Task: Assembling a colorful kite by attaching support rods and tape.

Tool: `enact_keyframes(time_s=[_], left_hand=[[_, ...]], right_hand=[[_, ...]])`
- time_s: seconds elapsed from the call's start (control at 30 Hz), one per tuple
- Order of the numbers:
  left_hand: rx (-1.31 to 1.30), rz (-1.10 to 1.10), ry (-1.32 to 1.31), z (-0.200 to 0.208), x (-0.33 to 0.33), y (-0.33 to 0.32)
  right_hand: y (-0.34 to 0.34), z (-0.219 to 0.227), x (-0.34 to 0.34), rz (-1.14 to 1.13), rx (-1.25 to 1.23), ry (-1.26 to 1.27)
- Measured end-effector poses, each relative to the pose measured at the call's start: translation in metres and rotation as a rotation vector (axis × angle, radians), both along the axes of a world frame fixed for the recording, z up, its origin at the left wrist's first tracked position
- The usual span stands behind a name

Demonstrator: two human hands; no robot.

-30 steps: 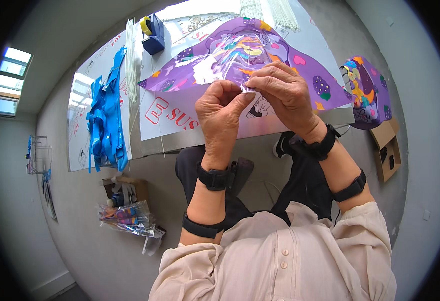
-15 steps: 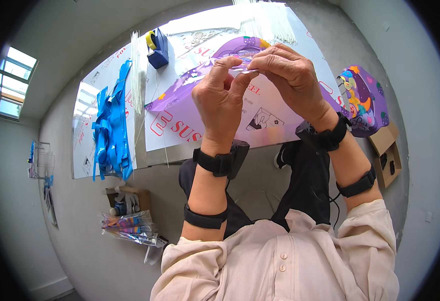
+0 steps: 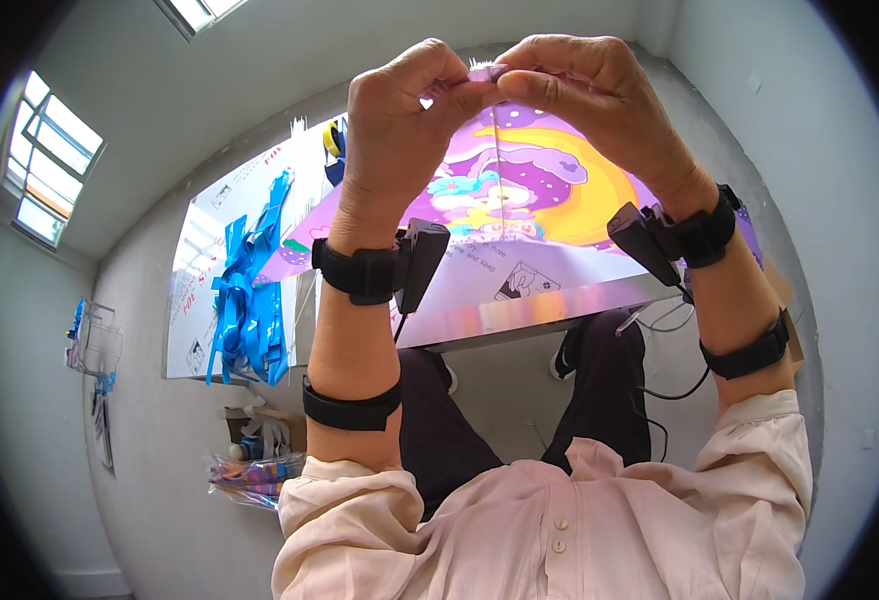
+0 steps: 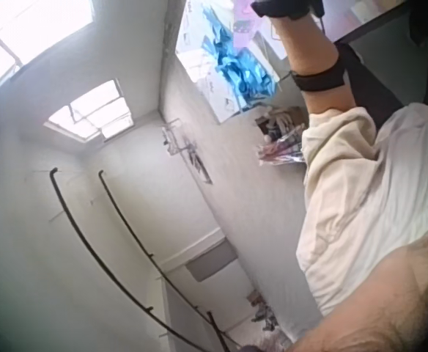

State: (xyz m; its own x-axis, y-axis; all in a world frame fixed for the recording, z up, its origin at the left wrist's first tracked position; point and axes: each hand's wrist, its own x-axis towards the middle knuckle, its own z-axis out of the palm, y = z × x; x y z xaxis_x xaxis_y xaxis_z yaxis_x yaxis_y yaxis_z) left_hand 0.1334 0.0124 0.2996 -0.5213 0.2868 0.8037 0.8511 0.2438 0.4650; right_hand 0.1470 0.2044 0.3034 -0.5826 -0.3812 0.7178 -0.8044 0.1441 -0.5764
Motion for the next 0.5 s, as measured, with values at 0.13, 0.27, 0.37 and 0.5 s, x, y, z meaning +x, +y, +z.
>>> enact_keyframes(time_s=[0.13,0.27,0.37,0.5], left_hand=[[-0.032,-0.143,-0.011,0.027,0.015,0.000],[0.030,-0.212,-0.008,0.049,0.037,0.000],[0.076,-0.312,-0.101,0.060,0.051,-0.003],[-0.048,-0.133,-0.048,0.067,0.060,-0.009]], right_hand=[[0.000,0.024,0.014,-0.061,0.034,0.002],[-0.001,0.045,0.031,-0.065,0.018,0.104],[-0.004,0.057,0.043,-0.016,-0.033,0.070],[-0.004,0.069,0.055,0.001,0.055,0.057]])
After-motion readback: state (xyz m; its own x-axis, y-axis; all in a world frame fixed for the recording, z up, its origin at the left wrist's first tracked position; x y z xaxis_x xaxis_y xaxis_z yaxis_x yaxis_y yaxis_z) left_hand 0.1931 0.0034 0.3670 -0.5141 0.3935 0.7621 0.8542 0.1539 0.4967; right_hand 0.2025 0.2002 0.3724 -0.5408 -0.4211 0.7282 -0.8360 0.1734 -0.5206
